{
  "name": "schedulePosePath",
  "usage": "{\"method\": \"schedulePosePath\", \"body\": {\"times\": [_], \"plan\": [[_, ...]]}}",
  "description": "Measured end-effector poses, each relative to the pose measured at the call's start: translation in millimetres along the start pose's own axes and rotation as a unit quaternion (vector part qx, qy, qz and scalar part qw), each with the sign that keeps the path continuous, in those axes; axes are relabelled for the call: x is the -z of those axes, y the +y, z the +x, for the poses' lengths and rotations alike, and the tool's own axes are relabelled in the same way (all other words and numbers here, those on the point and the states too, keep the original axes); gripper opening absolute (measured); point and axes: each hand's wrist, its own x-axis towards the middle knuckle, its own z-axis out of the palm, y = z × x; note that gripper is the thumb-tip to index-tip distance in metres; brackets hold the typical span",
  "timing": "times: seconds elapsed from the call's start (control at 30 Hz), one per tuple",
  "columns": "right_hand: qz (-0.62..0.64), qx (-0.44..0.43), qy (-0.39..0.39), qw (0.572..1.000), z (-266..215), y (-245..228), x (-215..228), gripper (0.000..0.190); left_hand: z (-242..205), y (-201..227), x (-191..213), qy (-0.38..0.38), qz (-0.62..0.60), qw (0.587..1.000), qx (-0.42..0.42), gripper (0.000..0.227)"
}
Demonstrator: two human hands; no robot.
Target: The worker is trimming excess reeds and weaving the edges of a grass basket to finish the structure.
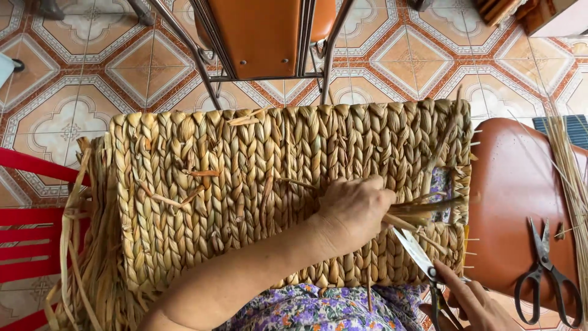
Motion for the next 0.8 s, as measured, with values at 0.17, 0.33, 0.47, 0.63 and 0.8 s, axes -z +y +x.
{"method": "schedulePosePath", "body": {"times": [0.17, 0.33, 0.47, 0.63, 0.8], "plan": [[-0.055, 0.028, -0.032, 0.998, 9, -14, 11, 0.093, 1, -6, -11, -0.014, 0.018, 1.0, 0.015, 0.004], [-0.078, 0.068, -0.009, 0.995, 12, -33, 14, 0.093, -1, -9, -12, 0.011, -0.011, 1.0, 0.012, 0.006], [-0.009, 0.014, -0.003, 1.0, 5, -16, -1, 0.083, 3, -23, 18, 0.076, -0.2, 0.977, 0.015, 0.015], [-0.051, 0.03, 0.067, 0.996, 13, -1, 22, 0.091, 9, -26, 21, 0.104, -0.317, 0.942, 0.031, 0.023], [-0.124, 0.062, 0.083, 0.987, 30, 7, 33, 0.092, 18, 0, -6, 0.119, -0.035, 0.992, 0.01, 0.028]]}}
